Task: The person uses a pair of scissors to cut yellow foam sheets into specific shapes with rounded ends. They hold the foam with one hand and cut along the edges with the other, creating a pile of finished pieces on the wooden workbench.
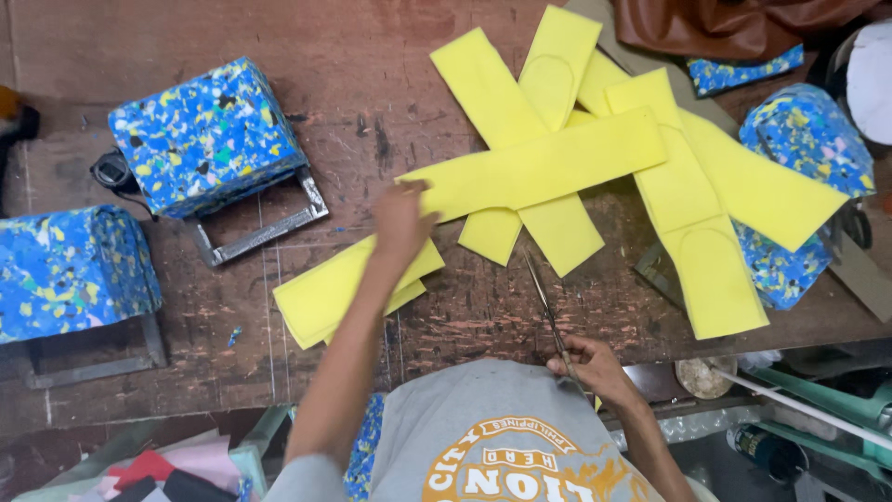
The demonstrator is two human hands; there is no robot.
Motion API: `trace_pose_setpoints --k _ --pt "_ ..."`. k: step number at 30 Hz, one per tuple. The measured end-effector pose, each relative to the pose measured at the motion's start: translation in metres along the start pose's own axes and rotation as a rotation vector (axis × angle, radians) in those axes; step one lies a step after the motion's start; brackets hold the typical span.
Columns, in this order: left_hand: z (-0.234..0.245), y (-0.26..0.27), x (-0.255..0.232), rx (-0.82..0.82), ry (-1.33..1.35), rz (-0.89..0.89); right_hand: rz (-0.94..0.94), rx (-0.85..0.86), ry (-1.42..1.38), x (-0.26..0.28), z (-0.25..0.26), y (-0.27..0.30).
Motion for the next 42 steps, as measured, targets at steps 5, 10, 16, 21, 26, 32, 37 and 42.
trace_pose_setpoints --k 5,10,16,21,26,32,37,42 --pt "-0.099 -0.038 -0.118 0.334 -0.341 -0.378 0.024 -0.076 0.028 -0.015 0.009 0.009" --pt "-0.11 -0.06 -0.146 0.313 -0.271 -0.433 -0.018 -0.165 -0.13 -0.023 0.015 0.031" --pt "-0.004 -0.081 -0.141 0.397 0.701 -0.228 0.017 -0.131 -0.135 -0.007 0.019 0.046" --pt "0.028 -0.03 -0.099 0.633 0.876 0.064 0.108 0.01 -0.122 0.036 0.006 0.034" --pt "0.024 0.017 -0.075 0.777 0.941 0.167 0.112 0.102 0.001 0.071 -0.007 0.025" --pt "-0.001 0.038 -0.056 0.84 0.901 0.025 0.077 0.177 0.081 0.074 -0.017 0.018" --pt "-0.047 0.046 -0.006 0.887 0.809 0.311 0.047 0.202 0.053 0.058 -0.029 0.0" --pt "-0.06 0.049 0.013 0.859 0.7 0.312 0.053 0.217 0.095 0.054 -0.035 -0.009"
Point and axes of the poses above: each hand's wrist, its own y-axis away from the middle knuckle, its own z-axis out of the back of the hand, x = y × z, the point moved 9 cm from there along -y, towards the middle knuckle, and after that the axes turned 7 degrees about -x, right-handed, at the moved point
